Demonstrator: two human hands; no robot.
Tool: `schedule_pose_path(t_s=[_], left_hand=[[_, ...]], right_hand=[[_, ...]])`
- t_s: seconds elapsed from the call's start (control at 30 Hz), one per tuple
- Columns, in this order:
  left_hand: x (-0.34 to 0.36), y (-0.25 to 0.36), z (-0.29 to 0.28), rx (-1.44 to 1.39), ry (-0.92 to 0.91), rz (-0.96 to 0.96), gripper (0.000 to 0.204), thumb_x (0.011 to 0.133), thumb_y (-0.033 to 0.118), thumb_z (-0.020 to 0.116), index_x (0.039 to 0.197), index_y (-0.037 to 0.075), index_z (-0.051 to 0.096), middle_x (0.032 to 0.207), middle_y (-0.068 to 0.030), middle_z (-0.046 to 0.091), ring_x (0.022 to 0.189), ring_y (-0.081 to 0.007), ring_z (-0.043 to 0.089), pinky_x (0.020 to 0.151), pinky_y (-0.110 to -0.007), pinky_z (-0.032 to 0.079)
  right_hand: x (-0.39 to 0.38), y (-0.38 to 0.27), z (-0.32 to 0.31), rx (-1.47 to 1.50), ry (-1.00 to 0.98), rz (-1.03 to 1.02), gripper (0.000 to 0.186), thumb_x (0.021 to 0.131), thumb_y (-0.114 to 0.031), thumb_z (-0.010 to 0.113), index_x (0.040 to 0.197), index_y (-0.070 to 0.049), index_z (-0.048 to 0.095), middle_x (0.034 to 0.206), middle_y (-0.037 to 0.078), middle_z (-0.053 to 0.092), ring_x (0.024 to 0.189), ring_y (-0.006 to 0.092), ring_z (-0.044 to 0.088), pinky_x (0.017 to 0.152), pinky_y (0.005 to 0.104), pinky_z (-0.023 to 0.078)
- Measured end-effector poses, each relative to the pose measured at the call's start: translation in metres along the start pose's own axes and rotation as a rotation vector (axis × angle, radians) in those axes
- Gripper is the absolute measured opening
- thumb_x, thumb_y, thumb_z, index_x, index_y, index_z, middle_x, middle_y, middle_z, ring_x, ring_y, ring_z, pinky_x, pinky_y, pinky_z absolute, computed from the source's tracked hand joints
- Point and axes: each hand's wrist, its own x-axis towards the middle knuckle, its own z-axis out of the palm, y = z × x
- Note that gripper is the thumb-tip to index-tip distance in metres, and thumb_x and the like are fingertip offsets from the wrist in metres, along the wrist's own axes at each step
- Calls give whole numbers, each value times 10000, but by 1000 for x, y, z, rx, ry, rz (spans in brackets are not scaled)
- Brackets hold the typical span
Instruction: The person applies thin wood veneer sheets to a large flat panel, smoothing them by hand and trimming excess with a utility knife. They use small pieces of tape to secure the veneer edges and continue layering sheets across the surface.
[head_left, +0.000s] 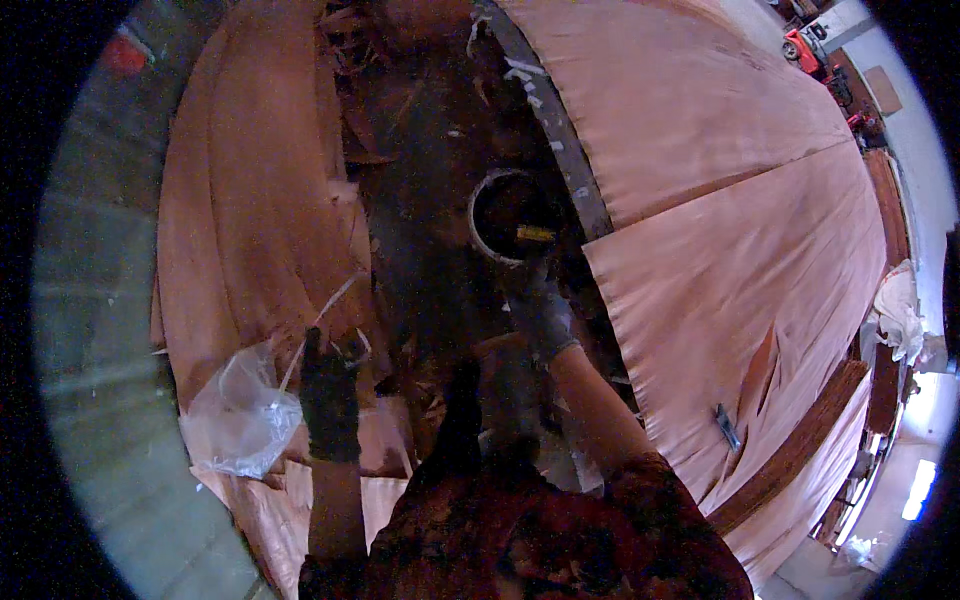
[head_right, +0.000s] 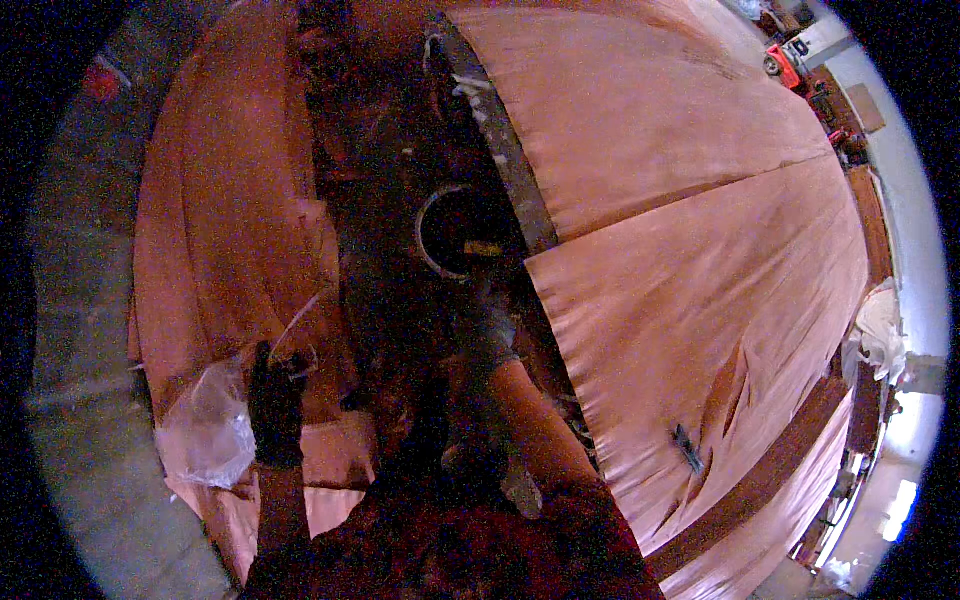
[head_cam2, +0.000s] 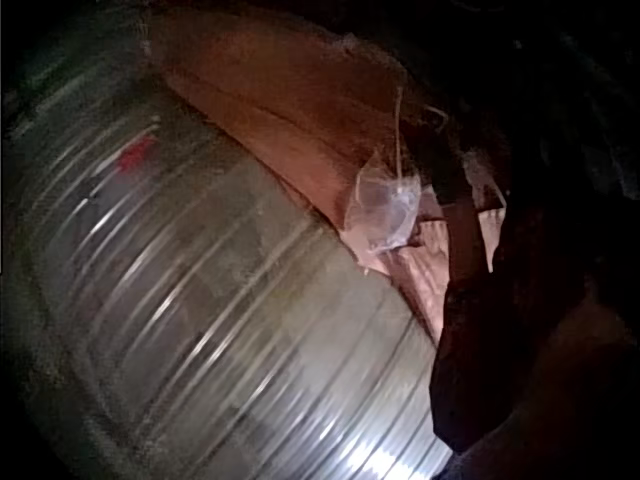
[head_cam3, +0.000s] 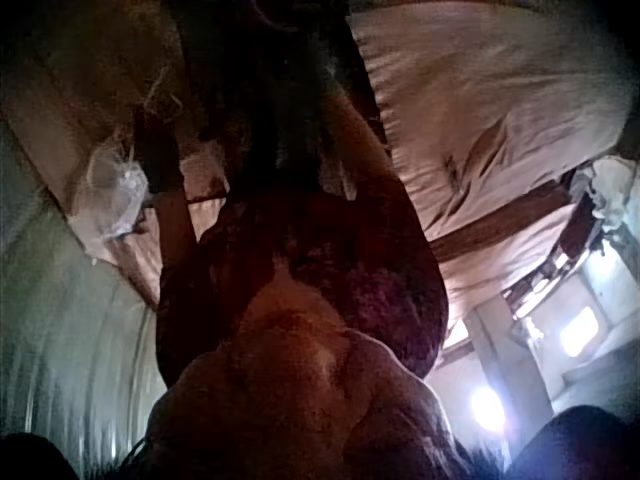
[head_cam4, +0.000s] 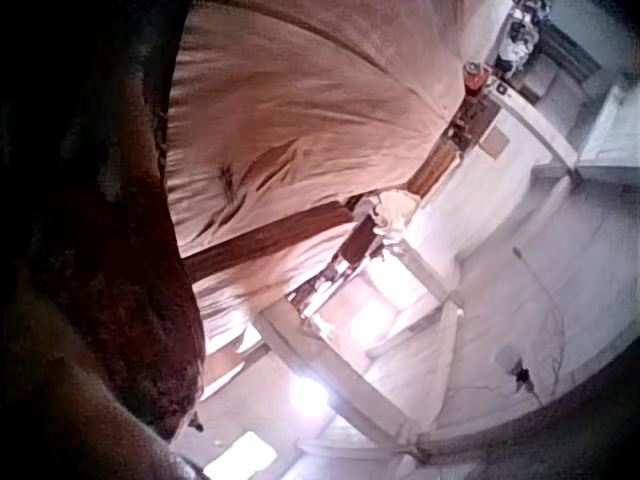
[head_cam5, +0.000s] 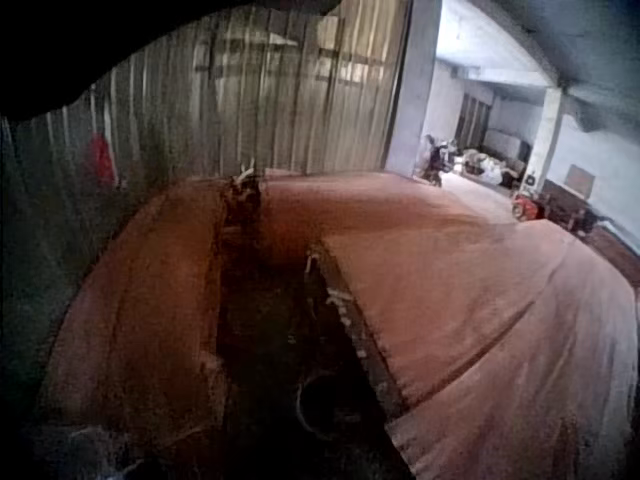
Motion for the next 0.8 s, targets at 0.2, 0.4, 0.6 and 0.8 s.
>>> schedule_pose_path(t_s=[0.2, 0.4, 0.6, 0.8], left_hand=[[-15, -7, -16, 10, 6, -39, 630, 850, 12, 551, 1433, -4, 311, 1219, -136, 523, 948, -185, 586, 833, -302, 499], [-10, -9, -29, 248, -103, 6, 574, 871, 22, 543, 1413, 1, 353, 1290, -158, 490, 1046, -244, 570, 893, -355, 498], [-8, -15, 2, 340, -238, 109, 450, 903, 62, 541, 1334, -3, 428, 1250, -150, 494, 1031, -255, 565, 871, -375, 499], [-66, -20, 47, 514, -380, 283, 365, 908, 102, 552, 1251, -2, 483, 1122, -119, 542, 948, -248, 583, 799, -369, 505]], right_hand=[[18, 3, -3, -125, -115, -60, 479, 877, -302, 522, 1268, -33, 457, 1142, 280, 566, 804, 420, 647, 661, 488, 530], [60, 22, 29, -103, 7, -173, 229, 866, -240, 517, 896, -72, 669, 816, 190, 674, 745, 362, 665, 605, 478, 519], [34, 16, 27, 140, 12, -179, 243, 891, -198, 483, 1028, -74, 640, 977, 176, 672, 861, 361, 645, 718, 453, 516], [-100, 56, -83, 1166, -258, -379, 469, 858, -204, 588, 1281, -40, 471, 1241, 185, 538, 1090, 344, 563, 900, 419, 459]])
